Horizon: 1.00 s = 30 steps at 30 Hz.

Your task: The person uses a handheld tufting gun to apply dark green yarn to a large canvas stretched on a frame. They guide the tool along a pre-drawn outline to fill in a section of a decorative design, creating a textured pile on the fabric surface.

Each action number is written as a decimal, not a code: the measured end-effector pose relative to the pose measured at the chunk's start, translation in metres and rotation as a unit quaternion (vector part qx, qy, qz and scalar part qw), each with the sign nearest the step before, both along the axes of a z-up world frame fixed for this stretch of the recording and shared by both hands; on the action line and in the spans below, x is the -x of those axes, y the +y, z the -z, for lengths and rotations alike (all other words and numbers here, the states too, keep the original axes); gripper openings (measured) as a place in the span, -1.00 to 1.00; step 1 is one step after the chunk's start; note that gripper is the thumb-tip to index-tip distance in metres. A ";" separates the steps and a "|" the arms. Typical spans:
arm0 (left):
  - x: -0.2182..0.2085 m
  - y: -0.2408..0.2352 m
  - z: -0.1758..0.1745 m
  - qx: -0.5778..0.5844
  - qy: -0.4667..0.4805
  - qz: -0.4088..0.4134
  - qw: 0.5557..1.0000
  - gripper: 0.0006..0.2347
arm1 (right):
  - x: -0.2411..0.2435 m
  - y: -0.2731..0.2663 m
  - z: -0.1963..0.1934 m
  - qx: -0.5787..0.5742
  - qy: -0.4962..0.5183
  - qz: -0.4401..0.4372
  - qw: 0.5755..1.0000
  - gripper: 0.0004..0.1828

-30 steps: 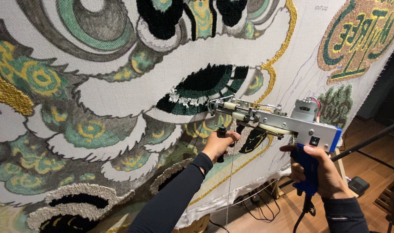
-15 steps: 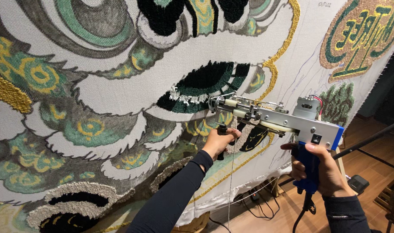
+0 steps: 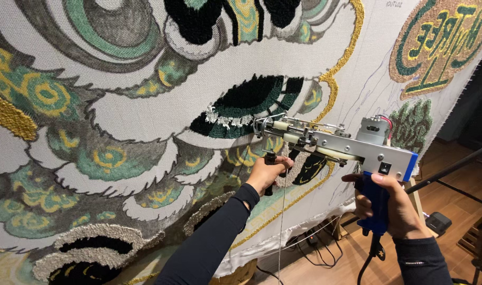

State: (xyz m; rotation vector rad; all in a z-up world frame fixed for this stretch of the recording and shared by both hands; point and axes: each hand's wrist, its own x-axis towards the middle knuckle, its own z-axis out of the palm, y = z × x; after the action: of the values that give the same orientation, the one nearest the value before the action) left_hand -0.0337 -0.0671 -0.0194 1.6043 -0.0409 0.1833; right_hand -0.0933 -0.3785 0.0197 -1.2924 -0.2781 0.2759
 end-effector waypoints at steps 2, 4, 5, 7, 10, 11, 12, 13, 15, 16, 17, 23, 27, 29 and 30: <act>-0.002 0.001 0.001 0.007 0.004 0.003 1.000 -0.69 | -0.002 0.002 -0.001 0.000 -0.005 -0.007 1.000 -0.24; -0.005 0.004 0.002 -0.001 0.008 -0.008 1.000 -0.69 | -0.004 0.004 -0.001 0.000 -0.006 -0.005 1.000 -0.31; -0.007 0.005 0.002 -0.005 0.009 -0.014 1.000 -0.68 | -0.005 0.007 -0.001 0.000 -0.005 0.000 1.000 -0.36; -0.013 0.009 0.002 -0.010 0.015 -0.015 1.000 -0.68 | -0.005 0.011 -0.005 0.003 -0.001 -0.002 1.000 -0.41; -0.023 0.018 0.004 0.002 0.008 -0.015 1.000 -0.65 | -0.004 0.024 -0.013 0.009 -0.004 -0.015 1.000 -0.44; -0.025 0.021 0.005 0.009 0.004 -0.015 1.000 -0.64 | -0.004 0.028 -0.014 0.010 -0.013 -0.013 1.000 -0.48; -0.027 0.025 0.005 0.008 0.006 -0.019 1.000 -0.62 | -0.005 0.032 -0.015 0.010 -0.024 -0.012 1.000 -0.51; -0.029 0.029 0.006 0.007 0.008 -0.022 1.000 -0.61 | -0.006 0.036 -0.015 0.021 -0.035 0.002 0.999 -0.57; -0.029 0.039 0.007 -0.007 0.008 -0.033 0.999 -0.61 | -0.008 0.045 -0.011 0.040 -0.058 0.028 0.997 -0.68; -0.028 0.045 0.008 -0.020 0.006 -0.040 0.999 -0.62 | -0.010 0.051 -0.008 0.050 -0.087 0.043 0.994 -0.72; -0.027 0.051 0.009 -0.033 0.004 -0.046 0.998 -0.63 | -0.011 0.059 -0.005 0.060 -0.115 0.057 0.990 -0.77; 0.008 0.074 0.013 -0.232 -0.222 -0.184 0.929 -0.68 | 0.005 0.086 -0.008 0.120 -0.156 0.097 0.976 -0.82; 0.022 0.073 -0.001 -0.233 -0.185 -0.188 0.936 -0.67 | 0.011 0.088 -0.013 0.102 -0.129 0.089 0.982 -0.79; 0.023 0.073 -0.005 -0.262 -0.177 -0.203 0.927 -0.68 | 0.008 0.089 -0.012 0.099 -0.124 0.085 0.984 -0.77; 0.022 0.073 -0.006 -0.255 -0.173 -0.197 0.931 -0.68 | 0.006 0.088 -0.010 0.097 -0.121 0.083 0.984 -0.75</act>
State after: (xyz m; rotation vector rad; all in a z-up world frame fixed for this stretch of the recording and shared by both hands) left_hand -0.0561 0.0062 -0.0136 2.0697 -0.0408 0.8253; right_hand -0.0995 -0.2902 0.0298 -1.5361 -0.3549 0.0024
